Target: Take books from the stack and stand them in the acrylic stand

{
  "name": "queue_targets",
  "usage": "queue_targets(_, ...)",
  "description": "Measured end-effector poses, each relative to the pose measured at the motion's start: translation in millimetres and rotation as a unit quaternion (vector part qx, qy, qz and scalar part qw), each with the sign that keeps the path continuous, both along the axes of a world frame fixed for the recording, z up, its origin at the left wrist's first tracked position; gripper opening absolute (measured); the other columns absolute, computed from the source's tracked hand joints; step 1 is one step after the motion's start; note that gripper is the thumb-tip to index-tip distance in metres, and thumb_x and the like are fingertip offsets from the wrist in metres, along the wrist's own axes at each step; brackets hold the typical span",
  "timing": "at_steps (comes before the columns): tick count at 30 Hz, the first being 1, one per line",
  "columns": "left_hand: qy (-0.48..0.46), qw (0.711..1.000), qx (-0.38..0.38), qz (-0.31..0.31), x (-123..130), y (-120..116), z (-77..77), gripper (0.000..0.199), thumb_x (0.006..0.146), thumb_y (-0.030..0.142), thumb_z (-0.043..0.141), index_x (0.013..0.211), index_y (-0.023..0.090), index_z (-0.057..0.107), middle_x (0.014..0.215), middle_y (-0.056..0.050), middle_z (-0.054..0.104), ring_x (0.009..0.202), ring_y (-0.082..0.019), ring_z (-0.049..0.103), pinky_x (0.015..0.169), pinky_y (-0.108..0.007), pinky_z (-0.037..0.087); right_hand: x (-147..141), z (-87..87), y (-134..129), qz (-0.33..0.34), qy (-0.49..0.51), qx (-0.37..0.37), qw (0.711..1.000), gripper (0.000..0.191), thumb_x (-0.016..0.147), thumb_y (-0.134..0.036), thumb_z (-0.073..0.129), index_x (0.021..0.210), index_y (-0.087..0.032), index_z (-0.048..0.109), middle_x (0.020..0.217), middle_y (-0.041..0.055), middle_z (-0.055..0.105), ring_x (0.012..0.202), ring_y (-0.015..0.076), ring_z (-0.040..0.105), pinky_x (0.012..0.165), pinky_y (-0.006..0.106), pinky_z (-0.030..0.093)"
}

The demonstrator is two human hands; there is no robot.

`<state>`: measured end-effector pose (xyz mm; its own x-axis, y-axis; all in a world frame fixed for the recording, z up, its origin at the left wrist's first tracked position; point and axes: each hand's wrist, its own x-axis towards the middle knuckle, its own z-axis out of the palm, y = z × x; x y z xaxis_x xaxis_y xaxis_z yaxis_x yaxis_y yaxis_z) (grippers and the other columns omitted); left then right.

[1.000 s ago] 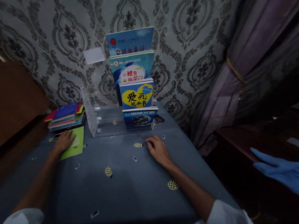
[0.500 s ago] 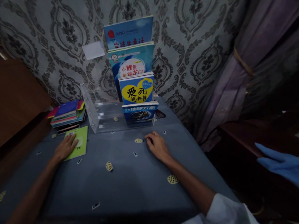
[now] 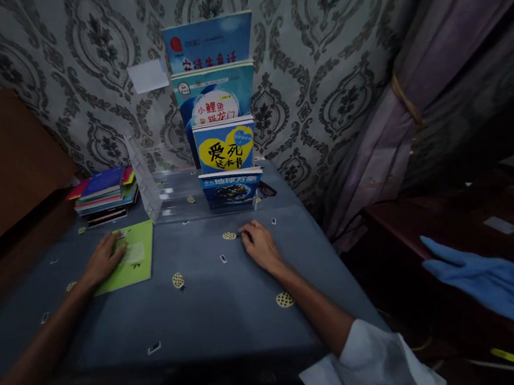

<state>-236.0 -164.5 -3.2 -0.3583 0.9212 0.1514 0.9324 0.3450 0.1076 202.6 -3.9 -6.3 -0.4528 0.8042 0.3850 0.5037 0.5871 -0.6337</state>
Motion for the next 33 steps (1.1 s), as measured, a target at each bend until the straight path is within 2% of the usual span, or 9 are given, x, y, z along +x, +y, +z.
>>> queue_targets(3, -0.005, 0.998, -0.032, 0.047, -3.7, 16.2, 0.7, 0.063, 0.099, 0.049, 0.034, 0.152, 0.014, 0.041, 0.159, -0.016, 0.037, 0.149, -0.033, 0.032, 0.117, -0.049, 0.033, 0.4, -0.4, -1.1, 0.003, 0.003, 0.0, 1.0, 0.025, 0.086, -0.017, 0.048, 0.095, -0.022, 0.072, 0.087, 0.005, 0.063, 0.077, 0.0206, 0.057, 0.077, 0.033, 0.048)
queue_targets(7, 0.005, 0.997, -0.067, 0.036, -5.2, 24.0, -2.5, 0.065, 0.1, 0.051, 0.03, 0.155, 0.017, 0.037, 0.164, -0.013, 0.03, 0.151, -0.035, 0.025, 0.118, -0.048, 0.029, 0.0, -2.8, -1.0, 0.004, -0.003, -0.005, 1.0, 0.026, 0.086, -0.015, 0.048, 0.097, -0.02, 0.071, 0.092, 0.0058, 0.063, 0.076, 0.0197, 0.058, 0.076, 0.032, 0.048)
queue_targets(14, 0.031, 0.997, -0.063, -0.029, -1.4, 5.9, -7.5, 0.067, 0.099, 0.047, 0.027, 0.156, 0.012, 0.035, 0.16, -0.012, 0.037, 0.153, -0.029, 0.021, 0.123, -0.047, 0.022, -1.7, 0.1, -3.0, 0.014, -0.023, -0.005, 1.0, 0.026, 0.088, -0.012, 0.048, 0.098, -0.019, 0.071, 0.096, 0.0063, 0.063, 0.083, 0.0195, 0.06, 0.081, 0.031, 0.047)
queue_targets(20, 0.03, 0.998, -0.016, -0.044, 2.5, -11.6, -14.2, 0.071, 0.096, 0.048, 0.024, 0.153, 0.007, 0.038, 0.157, -0.016, 0.041, 0.15, -0.03, 0.03, 0.119, -0.049, 0.03, -1.3, -0.2, -4.0, 0.014, -0.028, -0.002, 0.999, 0.025, 0.087, -0.01, 0.05, 0.1, -0.017, 0.071, 0.099, 0.0072, 0.064, 0.088, 0.0198, 0.061, 0.083, 0.031, 0.047)
queue_targets(24, 0.027, 0.999, -0.029, -0.014, 6.2, -17.6, -11.5, 0.071, 0.096, 0.051, 0.025, 0.151, 0.009, 0.041, 0.158, -0.017, 0.039, 0.148, -0.035, 0.033, 0.113, -0.054, 0.037, -1.3, -1.1, -4.7, 0.02, -0.023, -0.002, 1.0, 0.024, 0.088, -0.009, 0.05, 0.098, -0.018, 0.071, 0.097, 0.007, 0.064, 0.084, 0.0189, 0.06, 0.081, 0.031, 0.047)
queue_targets(26, 0.031, 0.999, -0.034, 0.009, 7.8, -13.3, -6.6, 0.07, 0.096, 0.055, 0.025, 0.151, 0.015, 0.043, 0.157, -0.017, 0.041, 0.145, -0.037, 0.037, 0.11, -0.059, 0.038, -1.4, -0.9, -4.9, 0.025, -0.017, 0.003, 1.0, 0.024, 0.088, -0.009, 0.05, 0.097, -0.018, 0.071, 0.096, 0.0062, 0.064, 0.08, 0.0179, 0.059, 0.079, 0.03, 0.047)
queue_targets(29, 0.033, 0.998, -0.041, 0.027, 9.3, 5.3, 3.2, 0.069, 0.096, 0.061, 0.026, 0.151, 0.022, 0.042, 0.157, -0.016, 0.041, 0.14, -0.039, 0.042, 0.107, -0.065, 0.036, -1.8, 0.0, -4.9, 0.026, -0.014, 0.013, 0.999, 0.025, 0.089, -0.009, 0.05, 0.097, -0.019, 0.071, 0.095, 0.0058, 0.063, 0.079, 0.0177, 0.059, 0.079, 0.03, 0.047)
queue_targets(33, 0.034, 0.997, -0.049, 0.044, 8.9, 36.0, 13.3, 0.065, 0.098, 0.057, 0.027, 0.15, 0.021, 0.045, 0.154, -0.015, 0.046, 0.141, -0.04, 0.041, 0.107, -0.062, 0.037, -1.6, -0.5, -4.1, 0.017, -0.022, 0.009, 1.0, 0.024, 0.089, -0.009, 0.051, 0.097, -0.018, 0.071, 0.095, 0.0059, 0.063, 0.079, 0.0174, 0.058, 0.078, 0.029, 0.047)
